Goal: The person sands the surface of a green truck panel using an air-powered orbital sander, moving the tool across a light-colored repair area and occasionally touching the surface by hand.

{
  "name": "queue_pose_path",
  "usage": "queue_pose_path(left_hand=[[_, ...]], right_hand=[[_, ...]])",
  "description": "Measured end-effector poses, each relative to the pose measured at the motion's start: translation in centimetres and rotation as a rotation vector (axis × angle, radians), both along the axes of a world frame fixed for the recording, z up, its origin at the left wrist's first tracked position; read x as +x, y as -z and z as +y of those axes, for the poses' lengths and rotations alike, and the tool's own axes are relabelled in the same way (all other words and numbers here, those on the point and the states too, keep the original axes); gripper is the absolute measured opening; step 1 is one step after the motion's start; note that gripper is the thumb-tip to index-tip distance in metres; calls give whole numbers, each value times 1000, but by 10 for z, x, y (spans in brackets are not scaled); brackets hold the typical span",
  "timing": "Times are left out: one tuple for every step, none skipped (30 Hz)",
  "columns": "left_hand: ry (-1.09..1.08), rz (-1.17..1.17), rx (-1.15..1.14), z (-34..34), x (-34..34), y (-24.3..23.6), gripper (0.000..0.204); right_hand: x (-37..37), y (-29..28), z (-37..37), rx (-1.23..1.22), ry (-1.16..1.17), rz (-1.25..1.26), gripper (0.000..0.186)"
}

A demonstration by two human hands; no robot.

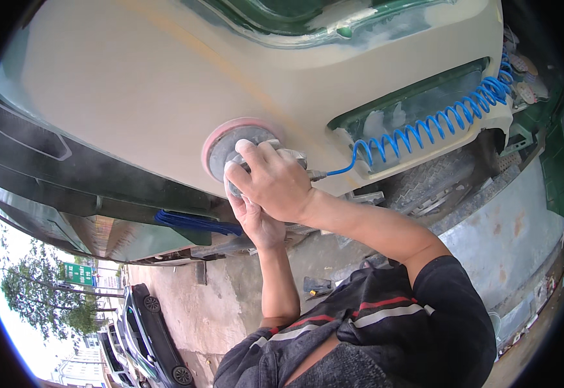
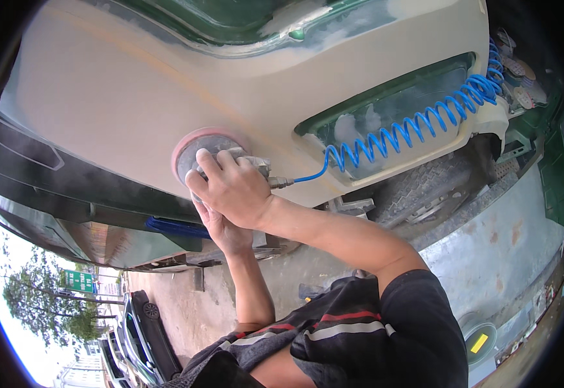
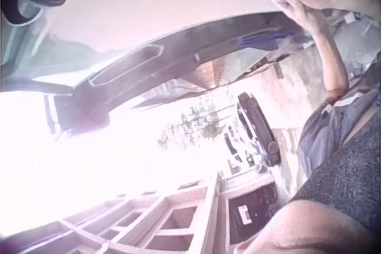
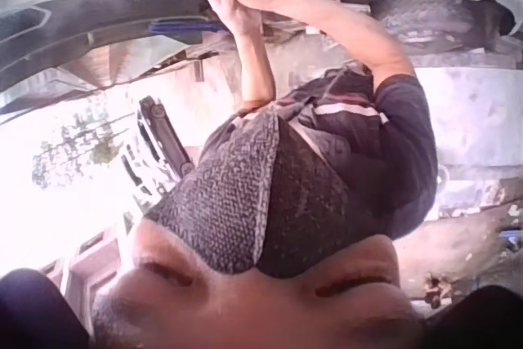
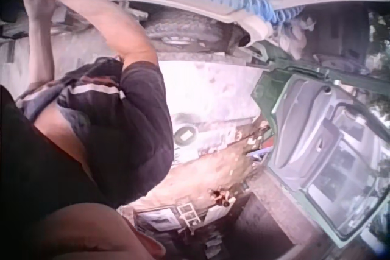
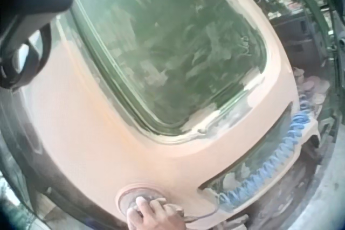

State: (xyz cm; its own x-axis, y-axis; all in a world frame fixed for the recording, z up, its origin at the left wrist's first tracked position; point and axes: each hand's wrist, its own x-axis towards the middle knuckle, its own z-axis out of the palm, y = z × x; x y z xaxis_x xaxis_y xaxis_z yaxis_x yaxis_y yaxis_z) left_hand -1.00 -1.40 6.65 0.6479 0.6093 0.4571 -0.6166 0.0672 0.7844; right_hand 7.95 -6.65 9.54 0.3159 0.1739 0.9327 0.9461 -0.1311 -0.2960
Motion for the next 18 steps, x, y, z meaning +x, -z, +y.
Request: queue_pose_path(left_hand=[[-11,3,6,-1,1,0,77],[-2,-4,-17,-2,2,1,77],[9,-12,-39,-1,3,0,78],[1,-10,-34,0,3,-1,78],[-14,-10,-31,1,4,-3,76],[-28,-9,-29,3,6,-4,75],[-29,-11,-26,4,7,-4,75],[-26,-28,27,7,7,-5,69],[-23,-45,79,11,8,-6,62],[-26,-51,83,14,8,-10,62],[-10,-64,54,15,8,-14,66],[5,-77,25,17,9,-19,70],[2,-86,24,19,10,-24,70],[16,-105,50,21,14,-29,68],[31,-124,76,23,17,-33,66],[30,-136,72,25,19,-39,66],[39,-139,99,27,19,-44,65],[48,-141,125,29,19,-49,64]], right_hand=[[2,0,-2,6,-11,3,32],[4,0,-3,-28,-14,-17,32],[5,0,-3,-61,-15,-37,32],[6,0,0,-56,-23,-36,32],[7,2,5,-33,-14,-57,32],[7,2,9,-9,-2,-77,32],[7,1,9,-6,-4,-79,32],[5,-2,11,-1,9,-78,32],[4,-5,12,4,23,-77,32],[4,-10,14,8,20,-83,32],[5,-14,15,19,35,-100,32],[6,-18,16,29,49,-115,32],[7,-24,17,28,46,-124,32],[8,-30,18,38,61,-130,32],[10,-35,19,49,76,-136,33],[12,-41,20,45,75,-148,33],[12,-47,21,60,73,-142,33],[12,-52,22,75,71,-136,33]])
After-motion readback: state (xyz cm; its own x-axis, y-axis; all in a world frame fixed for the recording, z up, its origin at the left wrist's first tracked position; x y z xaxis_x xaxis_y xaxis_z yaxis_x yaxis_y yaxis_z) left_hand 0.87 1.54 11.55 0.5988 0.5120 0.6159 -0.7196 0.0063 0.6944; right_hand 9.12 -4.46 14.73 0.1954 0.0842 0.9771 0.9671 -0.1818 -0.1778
